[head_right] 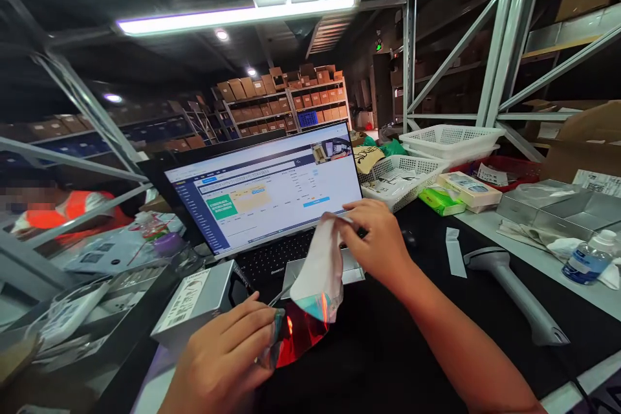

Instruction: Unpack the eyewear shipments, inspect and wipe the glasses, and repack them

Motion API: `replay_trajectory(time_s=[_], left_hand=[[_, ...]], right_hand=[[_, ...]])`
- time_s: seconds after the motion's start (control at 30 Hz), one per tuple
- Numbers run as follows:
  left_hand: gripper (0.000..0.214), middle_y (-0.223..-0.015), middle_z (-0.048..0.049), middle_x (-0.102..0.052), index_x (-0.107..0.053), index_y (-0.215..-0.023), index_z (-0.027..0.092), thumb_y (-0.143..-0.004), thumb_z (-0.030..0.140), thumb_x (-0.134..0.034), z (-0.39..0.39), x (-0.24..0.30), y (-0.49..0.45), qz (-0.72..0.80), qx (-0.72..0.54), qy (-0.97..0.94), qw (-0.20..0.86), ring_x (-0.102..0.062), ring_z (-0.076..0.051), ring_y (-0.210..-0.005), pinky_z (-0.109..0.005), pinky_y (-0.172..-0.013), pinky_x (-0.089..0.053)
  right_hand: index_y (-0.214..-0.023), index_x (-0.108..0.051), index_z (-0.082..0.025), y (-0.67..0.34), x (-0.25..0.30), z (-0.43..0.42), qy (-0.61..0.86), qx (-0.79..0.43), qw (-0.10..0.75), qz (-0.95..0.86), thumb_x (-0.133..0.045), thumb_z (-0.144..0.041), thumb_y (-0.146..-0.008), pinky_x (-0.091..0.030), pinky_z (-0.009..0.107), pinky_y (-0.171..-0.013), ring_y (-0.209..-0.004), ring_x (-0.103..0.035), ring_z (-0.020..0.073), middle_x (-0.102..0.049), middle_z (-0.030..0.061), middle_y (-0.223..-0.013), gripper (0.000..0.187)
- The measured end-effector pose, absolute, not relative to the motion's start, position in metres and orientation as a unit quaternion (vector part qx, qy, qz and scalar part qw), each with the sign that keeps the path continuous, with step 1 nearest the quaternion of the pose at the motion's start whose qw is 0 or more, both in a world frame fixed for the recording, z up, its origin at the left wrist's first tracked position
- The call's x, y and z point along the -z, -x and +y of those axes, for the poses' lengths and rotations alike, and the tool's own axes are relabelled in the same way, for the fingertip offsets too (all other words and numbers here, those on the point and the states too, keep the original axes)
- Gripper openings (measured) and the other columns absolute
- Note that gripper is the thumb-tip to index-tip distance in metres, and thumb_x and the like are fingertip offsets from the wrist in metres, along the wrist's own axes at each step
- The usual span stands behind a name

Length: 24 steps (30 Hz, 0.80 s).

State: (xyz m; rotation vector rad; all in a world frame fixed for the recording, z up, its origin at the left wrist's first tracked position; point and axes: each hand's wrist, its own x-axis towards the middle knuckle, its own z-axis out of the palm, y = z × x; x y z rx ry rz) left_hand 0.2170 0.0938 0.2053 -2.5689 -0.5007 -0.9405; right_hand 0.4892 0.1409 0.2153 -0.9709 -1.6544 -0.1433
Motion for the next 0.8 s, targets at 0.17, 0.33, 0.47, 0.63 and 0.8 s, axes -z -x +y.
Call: replay_trajectory(time_s=[0.17,0.33,0.47,0.63,0.8], left_hand=[[0.019,-0.09,-0.0017,-0.073,-0.064,-0.09,0.016,-0.098,0.024,-0.049,0.096,-0.199,-0.219,-0.172,0.316,0.919,0.159,-0.068,-0.014,-0.083,-0.033,-0.098,-0.055],[0.025,-0.092,-0.0031,-0.073,-0.064,-0.093,0.015,-0.1,0.027,-0.044,0.096,-0.195,-0.219,-0.176,0.304,0.923,0.155,-0.068,-0.017,-0.086,-0.038,-0.095,-0.057],[0.023,-0.095,-0.0046,-0.072,-0.067,-0.096,0.015,-0.099,0.029,-0.048,0.093,-0.194,-0.219,-0.185,0.296,0.923,0.165,-0.066,-0.017,-0.088,-0.04,-0.098,-0.056],[0.021,-0.089,-0.0039,-0.069,-0.067,-0.093,0.017,-0.098,0.025,-0.049,0.092,-0.192,-0.225,-0.182,0.276,0.926,0.183,-0.065,-0.017,-0.087,-0.041,-0.098,-0.056],[0.012,-0.083,-0.0036,-0.066,-0.064,-0.088,0.014,-0.093,0.012,-0.053,0.091,-0.183,-0.231,-0.182,0.26,0.926,0.202,-0.065,-0.018,-0.086,-0.041,-0.097,-0.056]], right_hand=[[-0.066,-0.059,-0.021,-0.493,-0.213,0.152,0.591,0.055,0.483,-0.643,-0.048,-0.031,-0.091,-0.034,0.03,-0.057,-0.058,-0.055,0.019,-0.057,0.0008,-0.058,0.029],[-0.074,-0.052,-0.022,-0.472,-0.216,0.113,0.532,-0.14,0.413,-0.726,-0.042,-0.031,-0.098,-0.032,0.026,-0.056,-0.061,-0.052,0.0157,-0.058,-0.0013,-0.065,0.028],[-0.088,-0.06,-0.021,-0.467,-0.225,0.079,0.332,-0.298,0.302,-0.843,-0.047,-0.033,-0.1,-0.043,0.025,-0.075,-0.082,-0.06,0.0164,-0.065,0.0015,-0.09,0.021],[-0.091,-0.069,-0.017,-0.48,-0.227,0.097,0.187,-0.364,0.201,-0.89,-0.046,-0.041,-0.101,-0.045,0.027,-0.081,-0.087,-0.061,0.0175,-0.066,0.0059,-0.095,0.035],[-0.087,-0.064,-0.019,-0.465,-0.211,0.117,0.203,-0.345,0.166,-0.901,-0.072,-0.008,-0.08,-0.038,0.018,-0.063,-0.068,-0.054,0.0095,-0.06,-0.0057,-0.075,0.015]])
